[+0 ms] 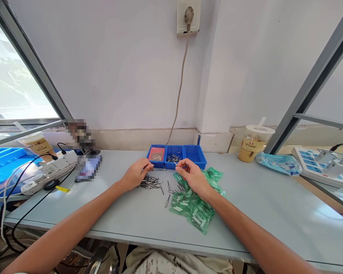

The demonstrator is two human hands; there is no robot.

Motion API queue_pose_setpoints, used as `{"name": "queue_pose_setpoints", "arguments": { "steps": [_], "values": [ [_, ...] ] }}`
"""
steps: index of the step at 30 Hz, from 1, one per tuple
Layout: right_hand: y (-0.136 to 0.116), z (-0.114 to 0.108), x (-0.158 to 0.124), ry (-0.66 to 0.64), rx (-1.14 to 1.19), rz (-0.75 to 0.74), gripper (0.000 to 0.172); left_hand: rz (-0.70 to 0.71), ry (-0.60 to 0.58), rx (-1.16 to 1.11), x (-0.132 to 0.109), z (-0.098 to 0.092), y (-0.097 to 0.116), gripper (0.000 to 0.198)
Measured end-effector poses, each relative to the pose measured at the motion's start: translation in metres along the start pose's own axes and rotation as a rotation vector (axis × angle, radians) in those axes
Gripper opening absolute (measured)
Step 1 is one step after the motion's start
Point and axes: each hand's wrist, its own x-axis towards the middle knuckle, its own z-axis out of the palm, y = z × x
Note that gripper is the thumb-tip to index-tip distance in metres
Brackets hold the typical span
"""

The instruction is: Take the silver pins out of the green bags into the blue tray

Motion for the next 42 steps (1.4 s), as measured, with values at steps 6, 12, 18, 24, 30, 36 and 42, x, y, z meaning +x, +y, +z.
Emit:
{"name": "queue_pose_setpoints", "arguments": {
  "steps": [6,12,18,24,30,36,42],
  "values": [
    [-0.0031,0.0015,-0.0009,-0.037,0.038,0.007,0.038,0.0,-0.021,0.004,-0.0001,0.0012,-0.0011,0.037],
    [-0.0051,0.0023,-0.0019,-0.062,0.086,0.019,0.043,-0.017,-0.022,0.018,-0.0001,0.0009,-0.0015,0.042],
    [-0.005,0.002,-0.0025,-0.055,0.164,0.055,0.043,-0.015,0.0,0.035,-0.0006,-0.0014,0.0003,0.042],
    [-0.0012,0.0002,-0.0023,-0.056,0.191,0.058,0.039,-0.024,0.032,0.05,-0.0013,-0.0019,0.0013,0.04],
    [-0.0065,0.0021,-0.0034,-0.016,0.087,0.021,0.042,-0.01,0.031,0.076,-0.0016,0.0006,-0.0018,0.039],
    [-0.0065,0.0024,-0.0032,-0.015,0.043,0.0,0.042,0.012,0.061,0.073,-0.001,0.0011,-0.0036,0.039],
    [-0.0078,0.0035,-0.0033,-0.006,0.008,-0.009,0.041,0.026,0.064,0.064,-0.0014,0.001,-0.0035,0.04]
  ]
}}
